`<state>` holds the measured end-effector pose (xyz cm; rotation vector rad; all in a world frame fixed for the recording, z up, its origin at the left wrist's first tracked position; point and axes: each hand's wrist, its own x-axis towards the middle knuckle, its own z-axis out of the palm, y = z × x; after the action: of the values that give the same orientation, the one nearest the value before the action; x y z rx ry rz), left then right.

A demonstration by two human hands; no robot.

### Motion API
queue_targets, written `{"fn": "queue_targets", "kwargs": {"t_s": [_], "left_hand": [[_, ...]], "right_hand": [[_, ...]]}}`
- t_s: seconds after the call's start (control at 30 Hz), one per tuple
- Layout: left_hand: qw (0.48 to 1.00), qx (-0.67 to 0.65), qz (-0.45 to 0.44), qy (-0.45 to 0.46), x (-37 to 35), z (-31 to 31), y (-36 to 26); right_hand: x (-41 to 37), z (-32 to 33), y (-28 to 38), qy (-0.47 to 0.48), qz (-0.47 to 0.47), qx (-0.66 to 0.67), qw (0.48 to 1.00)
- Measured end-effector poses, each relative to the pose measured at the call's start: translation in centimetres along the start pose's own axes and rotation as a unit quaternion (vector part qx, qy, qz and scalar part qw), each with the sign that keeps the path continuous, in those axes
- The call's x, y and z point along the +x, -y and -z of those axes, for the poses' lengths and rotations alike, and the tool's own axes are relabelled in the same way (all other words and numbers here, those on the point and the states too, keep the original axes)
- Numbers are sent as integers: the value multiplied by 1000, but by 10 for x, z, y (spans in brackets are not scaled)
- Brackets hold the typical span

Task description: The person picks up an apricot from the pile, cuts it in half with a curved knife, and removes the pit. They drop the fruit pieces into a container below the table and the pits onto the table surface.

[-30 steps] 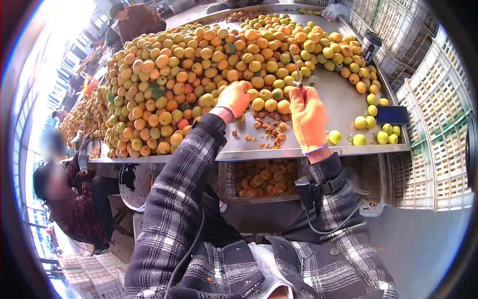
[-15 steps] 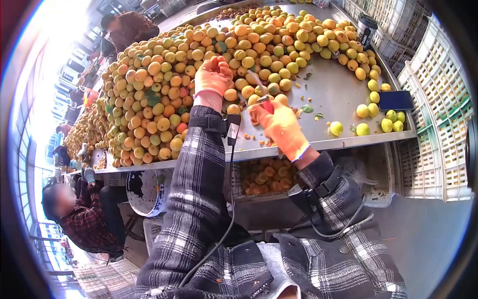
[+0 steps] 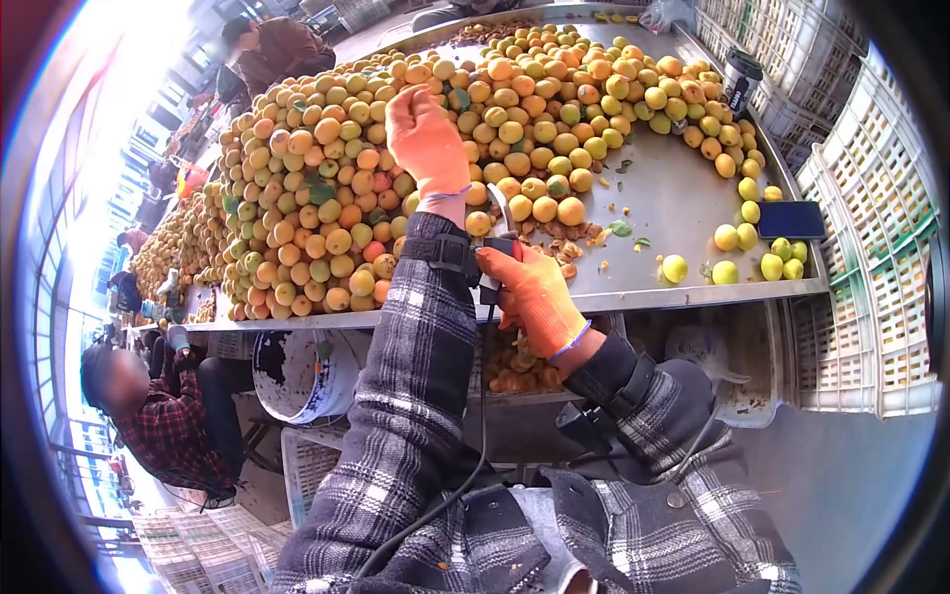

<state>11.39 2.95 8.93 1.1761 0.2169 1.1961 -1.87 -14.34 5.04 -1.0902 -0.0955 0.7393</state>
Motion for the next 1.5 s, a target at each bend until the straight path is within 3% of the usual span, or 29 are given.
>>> {"fn": "queue_targets", "kwargs": {"t_s": [0.07, 0.13, 0.2, 0.27, 0.37, 0.53, 0.57, 0.6, 0.67, 0.7, 0.73, 0.77, 0.8, 0.87, 0.93, 0.97, 1.0, 1.07, 1.1, 1.17, 1.27, 1.3, 1.33, 1.4, 1.43, 1.47, 1.5], "left_hand": [[962, 193, -184, 49, -9, -5, -3], [943, 233, -227, 66, -13, -8, -8], [880, 268, -377, 107, -20, -12, -12], [871, 267, -388, 140, -26, -16, -17], [786, 353, -458, 220, -30, -17, -22], [784, 351, -468, 208, -26, -11, -13], [903, 253, -300, 175, -25, -8, -9], [974, 141, -117, 135, -21, -3, -1], [990, -12, 131, 41, -3, 19, 15], [971, 3, 236, -21, 2, 30, 27], [940, 25, 339, -18, 9, 50, 50], [929, 78, 359, 39, 10, 67, 71], [937, 83, 338, 17, -4, 64, 66], [949, 144, 274, 61, -14, 73, 98], [926, 282, 157, 194, -27, 67, 107], [881, 359, 93, 293, -34, 67, 109], [799, 464, 68, 377, -34, 61, 111], [650, 603, -36, 460, -44, 43, 84], [651, 602, -35, 462, -45, 36, 83], [587, 663, -5, 465, -46, 26, 81], [577, 660, 51, 478, -44, 25, 89], [577, 660, 137, 462, -46, 21, 82], [577, 659, 137, 462, -47, 25, 81], [660, 579, 151, 453, -43, 37, 75], [723, 516, 209, 410, -42, 42, 72], [804, 334, 362, 334, -46, 48, 69], [831, 197, 420, 307, -43, 56, 68]], "right_hand": [[-3, -4, 4, -49, 9, -25, 998], [-6, -5, 6, -63, 17, -22, 998], [-9, -5, 7, -78, 23, -20, 997], [-11, -3, 8, -80, 41, -32, 995], [-16, -5, 10, -70, 40, -7, 997], [-12, -2, -4, -67, 27, -3, 997], [-11, 0, -4, -69, 11, 9, 998], [-9, 3, -1, -71, 14, 9, 997], [-3, 17, 7, -127, 52, 46, 990], [1, 26, 10, -139, 92, 47, 985], [7, 36, 13, -137, 113, 60, 982], [5, 39, 21, -144, 124, 68, 979], [4, 43, 30, -150, 137, 76, 976], [8, 52, 37, -153, 153, 79, 973], [7, 53, 44, -151, 165, 69, 972], [9, 56, 42, -155, 168, 45, 972], [9, 57, 43, -157, 169, 42, 972], [7, 58, 45, -174, 189, -42, 966], [8, 59, 44, -167, 209, -64, 961], [6, 60, 47, -171, 194, -86, 962], [8, 62, 49, -173, 188, -130, 958], [9, 63, 48, -172, 196, -149, 954], [10, 64, 46, -173, 196, -149, 954], [13, 66, 43, -204, 205, -213, 933], [13, 66, 44, -226, 197, -245, 922], [14, 66, 42, -226, 198, -245, 922], [16, 67, 39, -240, 203, -253, 915]]}}
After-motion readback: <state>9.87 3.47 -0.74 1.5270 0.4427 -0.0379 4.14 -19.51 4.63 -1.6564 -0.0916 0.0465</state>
